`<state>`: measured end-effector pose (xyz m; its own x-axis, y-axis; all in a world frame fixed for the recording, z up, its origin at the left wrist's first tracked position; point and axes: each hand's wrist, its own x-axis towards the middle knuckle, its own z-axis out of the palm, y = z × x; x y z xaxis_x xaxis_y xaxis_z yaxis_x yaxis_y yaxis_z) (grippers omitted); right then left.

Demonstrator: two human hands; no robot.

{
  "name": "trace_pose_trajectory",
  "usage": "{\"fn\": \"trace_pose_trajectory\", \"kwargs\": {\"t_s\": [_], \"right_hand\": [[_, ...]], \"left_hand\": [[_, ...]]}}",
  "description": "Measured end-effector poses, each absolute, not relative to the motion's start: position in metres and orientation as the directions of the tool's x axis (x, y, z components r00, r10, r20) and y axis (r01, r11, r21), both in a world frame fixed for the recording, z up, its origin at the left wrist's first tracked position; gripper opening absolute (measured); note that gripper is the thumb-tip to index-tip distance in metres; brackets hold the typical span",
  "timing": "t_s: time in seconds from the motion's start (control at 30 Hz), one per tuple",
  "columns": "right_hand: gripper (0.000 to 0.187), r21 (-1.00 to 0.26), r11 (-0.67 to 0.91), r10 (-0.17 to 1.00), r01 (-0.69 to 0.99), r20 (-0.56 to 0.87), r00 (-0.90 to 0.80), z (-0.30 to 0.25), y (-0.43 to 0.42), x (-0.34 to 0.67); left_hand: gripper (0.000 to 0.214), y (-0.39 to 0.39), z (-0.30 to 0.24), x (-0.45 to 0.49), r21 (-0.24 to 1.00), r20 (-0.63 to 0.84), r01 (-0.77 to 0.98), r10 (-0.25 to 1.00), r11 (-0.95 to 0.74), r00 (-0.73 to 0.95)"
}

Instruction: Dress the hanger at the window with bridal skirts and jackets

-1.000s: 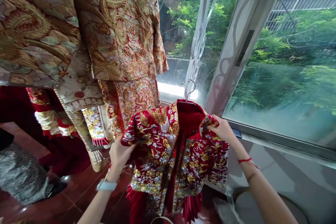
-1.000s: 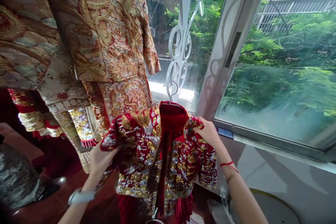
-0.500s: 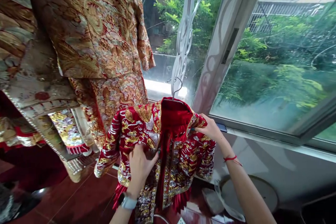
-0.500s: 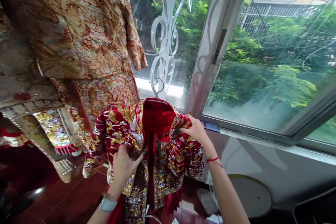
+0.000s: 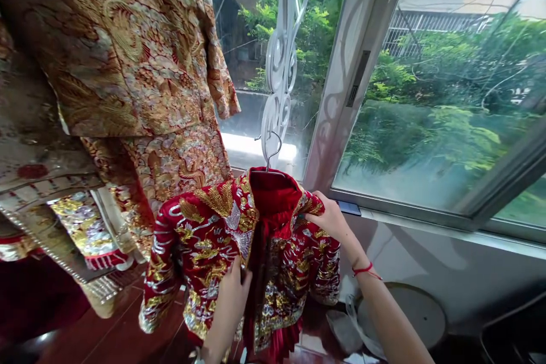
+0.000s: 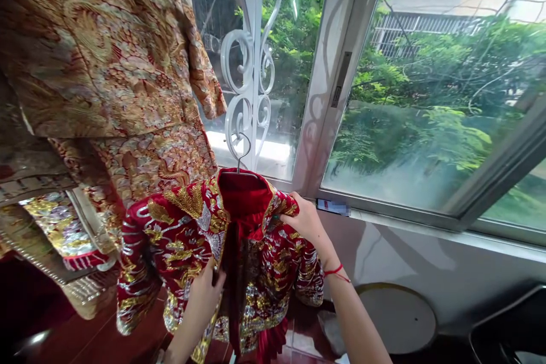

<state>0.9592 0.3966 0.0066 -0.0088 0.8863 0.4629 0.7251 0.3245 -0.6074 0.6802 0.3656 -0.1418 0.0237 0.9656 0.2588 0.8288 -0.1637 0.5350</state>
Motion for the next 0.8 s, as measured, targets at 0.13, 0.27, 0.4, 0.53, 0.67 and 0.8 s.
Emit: {"fn": "trace_pose_trajectory", "kwargs": {"t_s": [0.13,0.27,0.4,0.53,0.67,0.8], "right_hand": [[0.037,-0.591,0.374,0.872,0.715,0.486,-0.055,0.009,0.395,0.962],[0.046,-0.436,0.394,0.625,0.809,0.772,0.112,-0.002,0.366,0.939],[0.02,-0.483,0.271,0.476,0.833,0.819,0.32,-0.033,0.338,0.888],[0.024,-0.578,0.071,0.661,0.813,0.638,0.395,-0.05,0.352,0.857],[0.011,-0.561,0.091,0.69,0.823,0.631,0.354,-0.035,0.368,0.872],[0.022,-0.616,0.108,0.607,0.781,0.663,0.439,0.005,0.358,0.908]], "left_hand": [[0.039,0.391,-0.133,0.678,0.584,0.19,0.791,0.978,-0.18,0.082],[0.044,0.385,-0.109,0.669,0.533,0.17,0.831,0.982,-0.163,0.083],[0.043,0.373,-0.07,0.677,0.471,0.4,0.863,0.916,-0.184,-0.023],[0.037,0.385,-0.043,0.697,0.409,0.525,0.881,0.851,-0.237,-0.014],[0.015,0.406,-0.047,0.692,0.357,0.539,0.872,0.836,-0.336,0.102],[0.01,0.401,-0.055,0.656,0.504,0.625,0.739,0.779,-0.448,0.046]]}}
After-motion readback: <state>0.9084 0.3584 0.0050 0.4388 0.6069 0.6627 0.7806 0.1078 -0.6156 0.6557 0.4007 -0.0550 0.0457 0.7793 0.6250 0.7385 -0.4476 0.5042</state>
